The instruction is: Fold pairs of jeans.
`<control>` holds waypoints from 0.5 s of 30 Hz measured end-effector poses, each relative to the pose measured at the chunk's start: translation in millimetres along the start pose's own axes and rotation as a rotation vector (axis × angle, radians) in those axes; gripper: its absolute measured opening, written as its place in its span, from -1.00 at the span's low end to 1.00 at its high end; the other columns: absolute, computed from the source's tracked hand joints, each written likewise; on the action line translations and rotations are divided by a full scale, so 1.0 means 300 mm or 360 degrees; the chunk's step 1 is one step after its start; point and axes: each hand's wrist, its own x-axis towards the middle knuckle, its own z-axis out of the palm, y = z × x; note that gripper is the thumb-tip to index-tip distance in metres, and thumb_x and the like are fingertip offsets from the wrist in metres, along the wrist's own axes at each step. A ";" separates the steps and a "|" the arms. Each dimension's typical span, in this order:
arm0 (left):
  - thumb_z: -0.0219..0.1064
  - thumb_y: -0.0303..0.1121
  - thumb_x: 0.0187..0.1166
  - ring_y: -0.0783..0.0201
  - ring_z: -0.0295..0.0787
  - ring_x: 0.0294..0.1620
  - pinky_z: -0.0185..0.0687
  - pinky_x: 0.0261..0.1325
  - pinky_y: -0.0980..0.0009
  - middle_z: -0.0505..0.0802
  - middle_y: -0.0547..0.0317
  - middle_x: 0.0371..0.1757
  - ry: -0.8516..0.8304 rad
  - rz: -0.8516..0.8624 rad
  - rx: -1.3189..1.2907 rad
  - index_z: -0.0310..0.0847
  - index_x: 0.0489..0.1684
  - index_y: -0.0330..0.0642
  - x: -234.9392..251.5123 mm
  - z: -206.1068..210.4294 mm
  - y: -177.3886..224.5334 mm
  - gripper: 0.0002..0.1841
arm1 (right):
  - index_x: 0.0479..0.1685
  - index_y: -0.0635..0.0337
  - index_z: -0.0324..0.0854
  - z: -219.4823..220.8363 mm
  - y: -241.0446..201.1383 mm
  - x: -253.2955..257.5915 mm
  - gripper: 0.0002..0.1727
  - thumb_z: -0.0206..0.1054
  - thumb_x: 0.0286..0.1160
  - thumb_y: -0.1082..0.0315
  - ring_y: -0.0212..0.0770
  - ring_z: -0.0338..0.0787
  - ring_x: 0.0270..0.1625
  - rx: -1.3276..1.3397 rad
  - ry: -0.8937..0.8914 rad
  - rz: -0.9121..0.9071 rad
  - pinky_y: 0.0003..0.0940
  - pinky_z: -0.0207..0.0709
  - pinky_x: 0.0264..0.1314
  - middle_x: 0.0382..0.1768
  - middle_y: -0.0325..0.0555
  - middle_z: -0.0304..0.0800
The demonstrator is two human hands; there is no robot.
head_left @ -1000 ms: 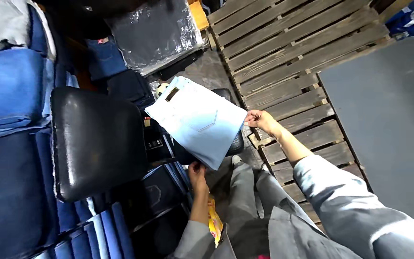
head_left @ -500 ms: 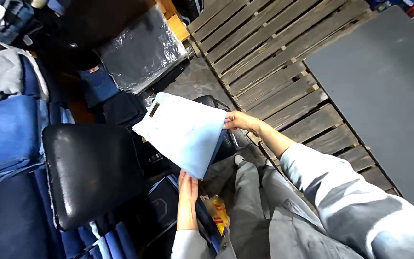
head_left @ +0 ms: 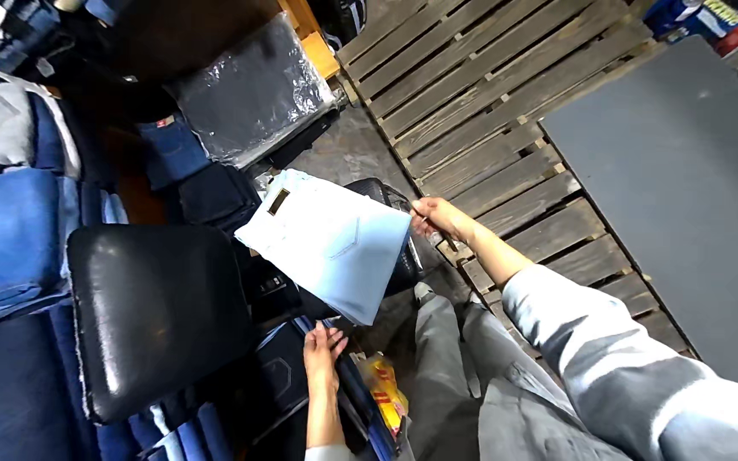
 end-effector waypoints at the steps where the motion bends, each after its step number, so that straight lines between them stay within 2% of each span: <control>1: -0.16 -0.18 0.94 0.05 0.82 0.02 0.77 0.11 0.16 0.75 -0.27 0.10 -0.0128 -0.0078 -0.0047 0.35 0.40 -0.55 -0.033 -0.001 0.013 -0.50 | 0.26 0.31 0.53 -0.001 -0.022 -0.004 -0.37 -0.24 0.93 -0.07 -0.24 0.79 -0.33 0.0057 -0.0014 0.0065 -0.30 0.68 -0.19 -0.24 -0.03 0.79; 3: -0.21 -0.11 0.94 0.04 0.84 0.10 0.77 0.20 0.16 0.77 -0.28 0.18 -0.0341 -0.0171 -0.0150 0.35 0.45 -0.55 -0.075 0.024 0.028 -0.43 | 0.23 0.29 0.60 0.014 -0.073 -0.013 -0.28 -0.19 0.85 -0.22 -0.24 0.84 -0.32 0.0005 -0.0113 0.0060 -0.28 0.72 -0.15 -0.28 -0.05 0.85; 5: -0.07 -0.18 0.91 0.09 0.82 0.06 0.78 0.17 0.20 0.74 -0.22 0.17 -0.0312 -0.0155 -0.0291 0.36 0.46 -0.50 -0.080 0.062 0.049 -0.52 | 0.29 0.32 0.60 0.034 -0.136 -0.019 -0.41 0.06 0.82 -0.10 -0.24 0.76 -0.19 -0.0162 -0.0214 -0.0075 -0.26 0.65 -0.04 -0.11 0.01 0.79; 6: 0.04 -0.26 0.87 0.08 0.81 0.07 0.77 0.16 0.20 0.72 -0.23 0.21 -0.0266 -0.0144 -0.0331 0.38 0.45 -0.49 -0.081 0.075 0.069 -0.57 | 0.19 0.34 0.62 0.041 -0.163 -0.016 -0.53 0.19 0.78 0.04 -0.24 0.71 -0.17 -0.0231 -0.0254 -0.0156 -0.25 0.60 -0.03 -0.09 0.03 0.75; 8: 0.22 -0.49 0.73 0.11 0.79 -0.01 0.77 0.09 0.23 0.73 -0.20 0.11 -0.0171 -0.0089 -0.0316 0.48 0.25 -0.51 -0.100 0.086 0.105 -0.72 | -0.06 0.33 0.67 0.057 -0.202 -0.025 -0.73 0.33 0.68 0.24 -0.29 0.68 -0.25 -0.0327 -0.0343 -0.0259 -0.29 0.58 -0.10 -0.25 -0.03 0.74; 10: 0.32 -0.63 0.58 0.21 0.79 -0.18 0.79 -0.03 0.33 0.77 -0.09 -0.12 -0.0079 0.0017 -0.0251 0.56 -0.02 -0.50 -0.119 0.080 0.113 -0.86 | -0.17 0.29 0.69 0.060 -0.217 -0.035 -0.83 0.35 0.63 0.32 -0.37 0.68 -0.31 -0.0368 -0.0467 -0.0285 -0.36 0.56 -0.16 -0.34 -0.14 0.75; 11: 0.35 -0.65 0.54 0.24 0.79 -0.24 0.79 -0.08 0.36 0.77 -0.06 -0.19 -0.0035 0.0064 -0.0197 0.56 -0.09 -0.48 -0.117 0.078 0.102 -0.88 | -0.18 0.29 0.69 0.060 -0.207 -0.030 -0.85 0.37 0.60 0.35 -0.37 0.69 -0.32 -0.0410 -0.0487 -0.0286 -0.37 0.56 -0.17 -0.34 -0.14 0.76; 12: 0.39 -0.64 0.52 0.21 0.78 -0.22 0.79 -0.07 0.34 0.76 -0.10 -0.17 -0.0011 0.0097 -0.0116 0.55 -0.06 -0.51 -0.102 0.081 0.078 -0.84 | -0.15 0.33 0.70 0.062 -0.187 -0.019 -0.84 0.42 0.54 0.37 -0.30 0.70 -0.29 -0.0497 -0.0438 -0.0279 -0.28 0.58 -0.13 -0.31 -0.07 0.77; 13: 0.42 -0.60 0.52 0.11 0.78 -0.12 0.78 0.01 0.25 0.72 -0.23 -0.03 -0.0023 0.0088 -0.0029 0.49 0.09 -0.56 -0.078 0.085 0.043 -0.71 | -0.05 0.41 0.69 0.063 -0.167 -0.003 -0.74 0.50 0.48 0.36 -0.11 0.73 -0.17 -0.0614 -0.0340 -0.0262 -0.08 0.61 0.01 -0.20 0.10 0.77; 14: 0.42 -0.54 0.56 -0.01 0.74 0.06 0.74 0.15 0.16 0.65 -0.36 0.18 -0.0084 0.0018 -0.0003 0.36 0.34 -0.59 -0.060 0.078 0.006 -0.53 | 0.14 0.46 0.64 0.064 -0.147 0.009 -0.57 0.55 0.44 0.31 0.12 0.73 0.05 -0.0704 -0.0244 -0.0235 0.12 0.56 0.23 0.00 0.29 0.74; 15: 0.40 -0.48 0.60 -0.04 0.70 0.19 0.70 0.25 0.13 0.60 -0.41 0.32 -0.0150 -0.0051 -0.0051 0.23 0.51 -0.56 -0.045 0.070 -0.019 -0.42 | 0.34 0.45 0.54 0.067 -0.128 0.016 -0.42 0.54 0.47 0.21 0.25 0.68 0.25 -0.0724 -0.0165 -0.0209 0.23 0.48 0.39 0.20 0.39 0.66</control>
